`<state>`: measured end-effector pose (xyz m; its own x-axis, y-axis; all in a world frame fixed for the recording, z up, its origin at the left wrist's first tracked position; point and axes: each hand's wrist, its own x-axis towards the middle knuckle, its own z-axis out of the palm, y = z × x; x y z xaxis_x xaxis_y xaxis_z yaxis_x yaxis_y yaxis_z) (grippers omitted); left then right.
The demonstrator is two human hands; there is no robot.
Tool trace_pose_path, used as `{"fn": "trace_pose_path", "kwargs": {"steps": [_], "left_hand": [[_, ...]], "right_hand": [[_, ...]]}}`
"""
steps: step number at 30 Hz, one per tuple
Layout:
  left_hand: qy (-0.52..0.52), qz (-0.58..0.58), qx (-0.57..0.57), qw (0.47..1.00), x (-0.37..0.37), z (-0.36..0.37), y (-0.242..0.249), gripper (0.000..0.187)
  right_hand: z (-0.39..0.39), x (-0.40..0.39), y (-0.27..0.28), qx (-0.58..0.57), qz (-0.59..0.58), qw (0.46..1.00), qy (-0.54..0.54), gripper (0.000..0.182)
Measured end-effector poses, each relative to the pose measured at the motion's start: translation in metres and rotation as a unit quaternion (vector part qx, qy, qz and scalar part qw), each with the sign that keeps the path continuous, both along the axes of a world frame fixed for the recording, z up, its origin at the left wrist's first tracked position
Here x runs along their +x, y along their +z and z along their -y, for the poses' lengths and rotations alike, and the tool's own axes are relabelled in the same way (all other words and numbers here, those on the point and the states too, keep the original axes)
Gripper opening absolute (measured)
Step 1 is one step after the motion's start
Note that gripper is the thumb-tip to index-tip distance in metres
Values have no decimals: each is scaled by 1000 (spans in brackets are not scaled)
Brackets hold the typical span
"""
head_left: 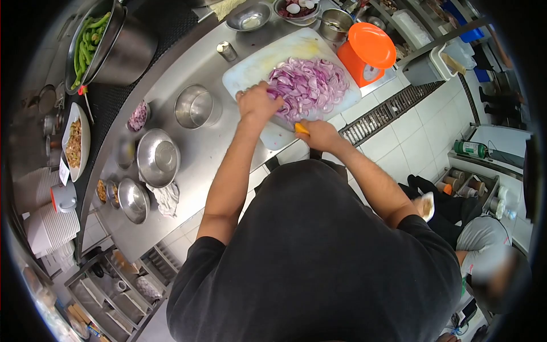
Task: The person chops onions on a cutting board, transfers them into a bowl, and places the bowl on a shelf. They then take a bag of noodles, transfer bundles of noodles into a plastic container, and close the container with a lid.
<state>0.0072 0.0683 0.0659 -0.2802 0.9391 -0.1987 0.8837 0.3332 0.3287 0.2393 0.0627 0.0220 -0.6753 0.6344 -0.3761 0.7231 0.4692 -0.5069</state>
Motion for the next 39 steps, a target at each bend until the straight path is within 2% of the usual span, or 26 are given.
{"fn": "trace_pose_path", "kwargs": {"steps": [3,6,9,12,17,22,25,29,32,39], "left_hand": [[39,101,138,984,-18,13,5,44],[63,112,184,974,-12,36,-3,42],[25,73,179,981,-6,63,-66,45],[4,43,224,974,7,84,-80,48],[22,93,203,975,3,86,-62,45],[2,158,149,976,-13,75,-67,38],[1,138,144,980,-11,69,-66,34],[13,149,111,982,-11,67,-65,34],[12,147,95,985,-12,62,-62,34],[22,160,92,983,-10,63,-58,32]], "right_hand": [[-18,-2,6,10,11,999,-49,44],[-23,-9,6,39,8,997,-64,42],[-19,-21,11,45,12,996,-72,41],[-14,-29,25,42,10,997,-67,41],[-8,-38,19,45,-5,998,-51,38],[-9,-48,51,40,37,998,-12,34],[-7,-52,59,40,52,998,-11,33],[4,-62,17,37,53,997,-38,34],[-4,-71,9,30,41,998,-28,33],[-7,-63,49,54,46,997,0,30]]}}
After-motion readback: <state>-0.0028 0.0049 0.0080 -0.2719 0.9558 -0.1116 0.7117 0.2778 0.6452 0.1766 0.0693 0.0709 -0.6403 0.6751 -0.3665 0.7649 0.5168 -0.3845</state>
